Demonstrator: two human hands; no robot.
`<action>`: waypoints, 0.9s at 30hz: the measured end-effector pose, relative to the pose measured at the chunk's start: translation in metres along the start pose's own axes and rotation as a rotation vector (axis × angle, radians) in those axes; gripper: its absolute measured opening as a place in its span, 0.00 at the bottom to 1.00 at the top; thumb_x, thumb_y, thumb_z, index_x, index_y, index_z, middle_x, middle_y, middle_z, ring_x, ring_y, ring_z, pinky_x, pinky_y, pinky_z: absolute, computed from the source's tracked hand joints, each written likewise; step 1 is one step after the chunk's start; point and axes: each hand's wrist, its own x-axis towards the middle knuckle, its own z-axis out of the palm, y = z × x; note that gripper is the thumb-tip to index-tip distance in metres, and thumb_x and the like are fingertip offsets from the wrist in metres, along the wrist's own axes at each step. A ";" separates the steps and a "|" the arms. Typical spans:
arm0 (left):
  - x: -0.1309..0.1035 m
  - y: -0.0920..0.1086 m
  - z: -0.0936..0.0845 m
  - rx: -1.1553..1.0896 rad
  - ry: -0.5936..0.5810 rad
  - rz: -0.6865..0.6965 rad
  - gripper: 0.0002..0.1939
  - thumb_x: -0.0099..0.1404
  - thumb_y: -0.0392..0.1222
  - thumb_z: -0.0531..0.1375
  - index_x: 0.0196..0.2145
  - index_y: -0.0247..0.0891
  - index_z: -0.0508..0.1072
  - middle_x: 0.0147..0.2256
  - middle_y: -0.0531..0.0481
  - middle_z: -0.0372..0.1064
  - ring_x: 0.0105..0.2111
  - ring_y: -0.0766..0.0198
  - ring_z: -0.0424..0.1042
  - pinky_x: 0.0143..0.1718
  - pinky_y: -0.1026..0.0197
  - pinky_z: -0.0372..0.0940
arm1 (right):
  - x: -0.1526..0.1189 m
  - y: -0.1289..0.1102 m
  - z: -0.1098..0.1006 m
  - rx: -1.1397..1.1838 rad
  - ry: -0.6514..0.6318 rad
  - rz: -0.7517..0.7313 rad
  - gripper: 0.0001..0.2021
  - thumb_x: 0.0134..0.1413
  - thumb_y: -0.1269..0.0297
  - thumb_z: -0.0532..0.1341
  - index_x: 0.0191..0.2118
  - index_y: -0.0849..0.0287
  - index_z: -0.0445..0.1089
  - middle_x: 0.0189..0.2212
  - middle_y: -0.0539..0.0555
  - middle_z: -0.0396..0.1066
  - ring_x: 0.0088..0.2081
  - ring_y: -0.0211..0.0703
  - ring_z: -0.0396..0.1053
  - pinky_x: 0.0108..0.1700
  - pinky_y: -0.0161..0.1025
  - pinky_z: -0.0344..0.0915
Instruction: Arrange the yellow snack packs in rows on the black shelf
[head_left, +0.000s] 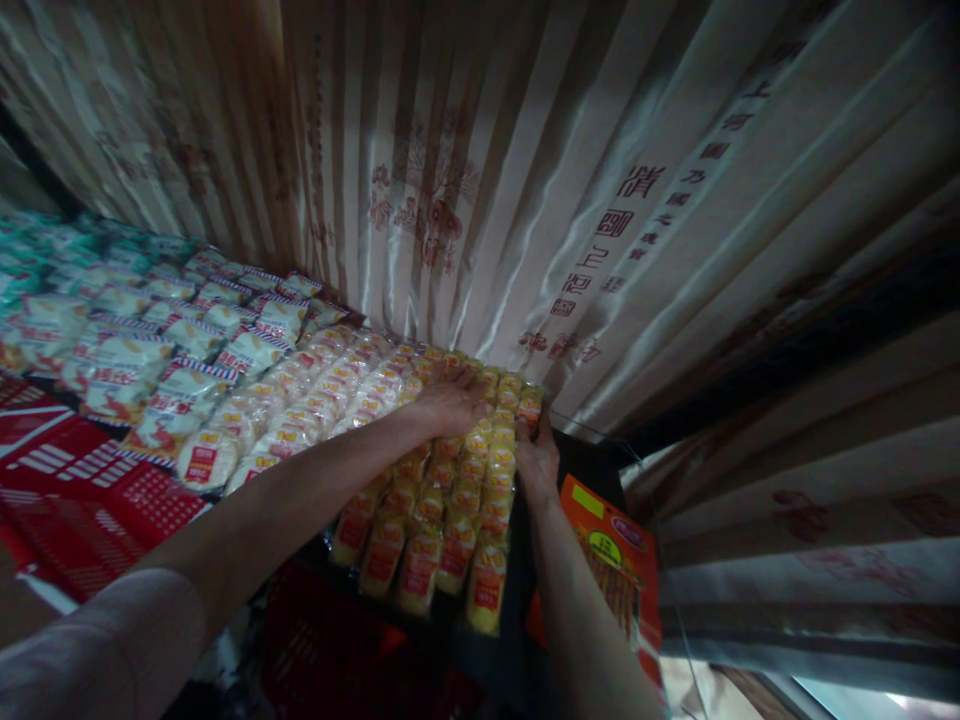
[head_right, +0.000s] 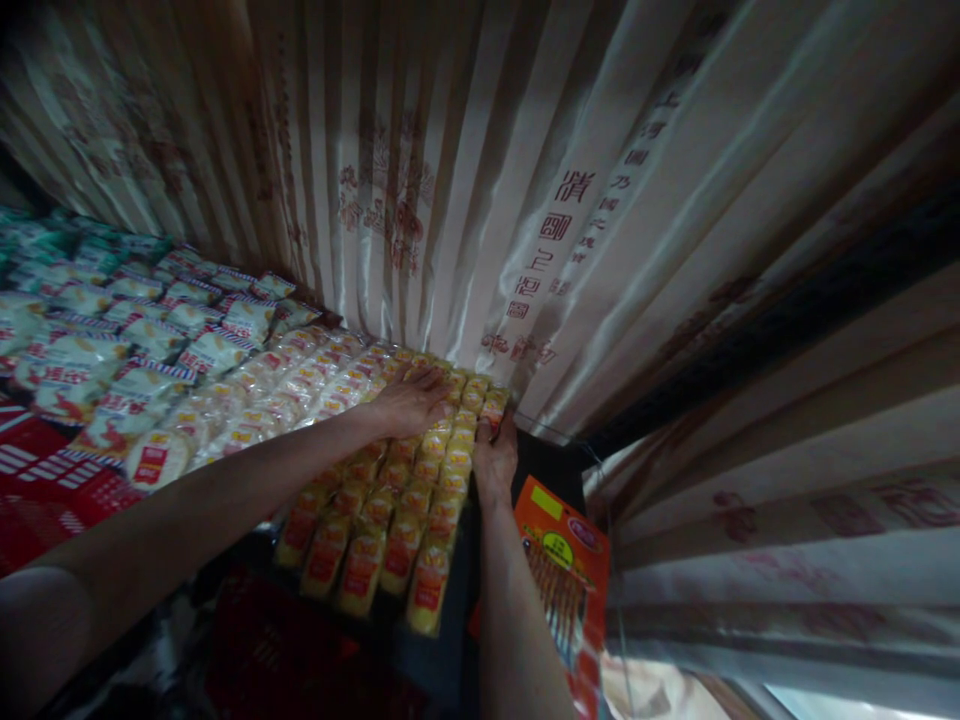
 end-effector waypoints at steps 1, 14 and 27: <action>0.000 0.000 0.000 0.003 0.002 0.002 0.24 0.71 0.49 0.44 0.61 0.40 0.61 0.62 0.42 0.56 0.64 0.51 0.50 0.63 0.39 0.41 | -0.001 -0.002 -0.001 0.011 -0.012 0.039 0.31 0.55 0.48 0.50 0.60 0.60 0.60 0.54 0.60 0.67 0.54 0.51 0.65 0.56 0.48 0.59; 0.002 0.000 -0.006 -0.015 -0.057 -0.033 0.27 0.71 0.52 0.45 0.64 0.42 0.56 0.64 0.41 0.50 0.65 0.50 0.46 0.64 0.39 0.36 | -0.011 -0.007 -0.008 0.055 0.025 0.153 0.32 0.56 0.49 0.48 0.62 0.62 0.57 0.59 0.62 0.62 0.60 0.52 0.59 0.60 0.48 0.55; 0.001 -0.005 -0.005 -0.011 -0.075 -0.050 0.27 0.71 0.53 0.43 0.63 0.43 0.57 0.65 0.42 0.49 0.65 0.47 0.45 0.63 0.38 0.38 | -0.009 0.005 -0.005 -0.051 0.104 0.028 0.29 0.46 0.51 0.55 0.52 0.62 0.67 0.47 0.62 0.73 0.46 0.52 0.70 0.49 0.45 0.64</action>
